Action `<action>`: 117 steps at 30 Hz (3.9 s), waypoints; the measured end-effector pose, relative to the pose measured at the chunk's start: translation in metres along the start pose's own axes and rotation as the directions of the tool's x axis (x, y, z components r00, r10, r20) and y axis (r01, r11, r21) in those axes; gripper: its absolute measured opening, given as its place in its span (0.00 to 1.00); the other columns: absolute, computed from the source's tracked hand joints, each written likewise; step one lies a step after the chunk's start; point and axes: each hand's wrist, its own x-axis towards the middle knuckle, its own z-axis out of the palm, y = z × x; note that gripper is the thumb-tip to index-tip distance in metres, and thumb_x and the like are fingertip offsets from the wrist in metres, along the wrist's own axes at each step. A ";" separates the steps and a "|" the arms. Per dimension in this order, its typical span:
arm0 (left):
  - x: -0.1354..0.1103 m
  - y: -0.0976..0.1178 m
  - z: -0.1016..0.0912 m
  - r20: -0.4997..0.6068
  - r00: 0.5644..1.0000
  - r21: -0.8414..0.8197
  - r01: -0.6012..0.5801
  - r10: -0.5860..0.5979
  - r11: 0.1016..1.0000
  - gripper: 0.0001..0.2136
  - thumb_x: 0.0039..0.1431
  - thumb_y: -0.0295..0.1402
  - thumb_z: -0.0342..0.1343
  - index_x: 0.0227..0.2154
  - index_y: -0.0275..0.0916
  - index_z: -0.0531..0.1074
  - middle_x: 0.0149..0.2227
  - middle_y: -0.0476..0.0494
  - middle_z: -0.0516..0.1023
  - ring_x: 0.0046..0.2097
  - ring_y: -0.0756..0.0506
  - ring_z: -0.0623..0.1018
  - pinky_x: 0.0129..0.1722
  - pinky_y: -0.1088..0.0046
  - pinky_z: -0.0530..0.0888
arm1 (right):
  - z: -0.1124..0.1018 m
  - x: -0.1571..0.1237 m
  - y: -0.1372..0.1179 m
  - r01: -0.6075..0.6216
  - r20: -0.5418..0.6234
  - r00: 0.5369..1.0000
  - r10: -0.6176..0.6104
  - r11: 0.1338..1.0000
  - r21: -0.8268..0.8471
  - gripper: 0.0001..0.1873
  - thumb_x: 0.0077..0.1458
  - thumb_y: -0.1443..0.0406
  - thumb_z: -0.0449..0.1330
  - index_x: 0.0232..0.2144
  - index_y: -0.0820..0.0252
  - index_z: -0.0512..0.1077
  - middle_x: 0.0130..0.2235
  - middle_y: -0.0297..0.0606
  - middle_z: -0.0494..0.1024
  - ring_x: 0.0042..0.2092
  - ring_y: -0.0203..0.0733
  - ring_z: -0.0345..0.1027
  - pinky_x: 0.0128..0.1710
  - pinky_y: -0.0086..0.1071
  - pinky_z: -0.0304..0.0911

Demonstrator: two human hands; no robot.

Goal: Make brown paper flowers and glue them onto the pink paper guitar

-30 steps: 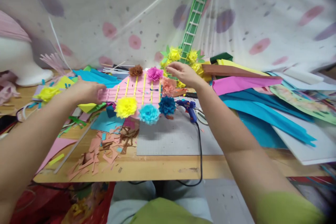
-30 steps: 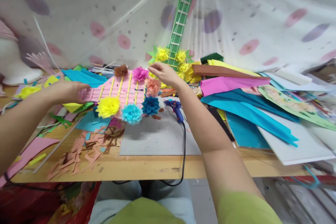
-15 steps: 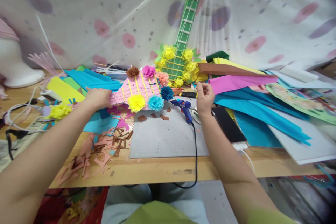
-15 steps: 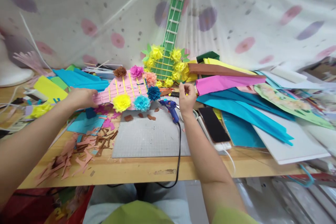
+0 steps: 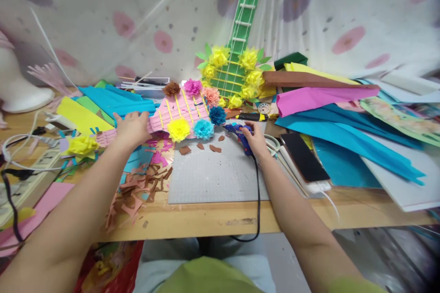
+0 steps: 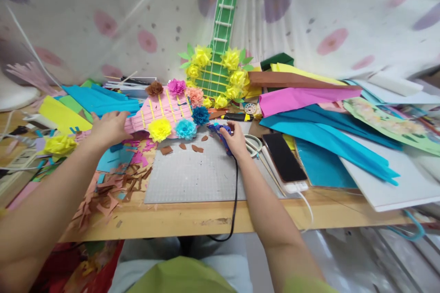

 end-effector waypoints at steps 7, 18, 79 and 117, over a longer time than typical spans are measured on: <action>-0.025 0.102 0.012 -0.261 0.861 -0.219 -0.493 0.436 0.842 0.08 0.56 0.28 0.46 0.35 0.40 0.70 0.38 0.38 0.74 0.43 0.40 0.74 0.43 0.62 0.70 | 0.005 -0.012 -0.005 0.025 0.065 0.998 -0.020 0.996 -0.089 0.33 0.39 0.46 0.64 0.44 0.60 0.68 0.46 0.47 0.74 0.49 0.51 0.68 0.51 0.46 0.62; -0.046 0.131 0.069 -0.269 0.894 -0.301 -0.431 0.358 0.850 0.09 0.58 0.27 0.46 0.33 0.40 0.72 0.35 0.41 0.79 0.40 0.41 0.77 0.38 0.66 0.71 | 0.005 -0.018 -0.011 -0.068 0.072 0.994 0.080 0.985 -0.160 0.37 0.39 0.48 0.66 0.48 0.61 0.65 0.48 0.49 0.75 0.50 0.52 0.70 0.50 0.45 0.63; -0.048 0.156 0.059 0.246 0.963 -0.933 0.205 -0.108 -0.297 0.25 0.34 0.36 0.67 0.35 0.39 0.61 0.29 0.45 0.80 0.31 0.43 0.81 0.23 0.74 0.74 | 0.060 -0.052 -0.041 0.108 0.311 0.937 -0.160 0.978 0.177 0.20 0.49 0.66 0.57 0.45 0.56 0.58 0.34 0.34 0.77 0.33 0.37 0.72 0.36 0.34 0.68; -0.049 0.153 0.056 0.044 0.996 -0.971 0.024 -0.074 -0.240 0.20 0.38 0.33 0.63 0.34 0.41 0.61 0.35 0.48 0.78 0.37 0.46 0.78 0.27 0.73 0.76 | 0.057 -0.048 -0.045 0.115 0.340 0.920 -0.195 0.963 0.242 0.12 0.48 0.65 0.56 0.38 0.57 0.63 0.32 0.32 0.73 0.33 0.35 0.70 0.35 0.31 0.66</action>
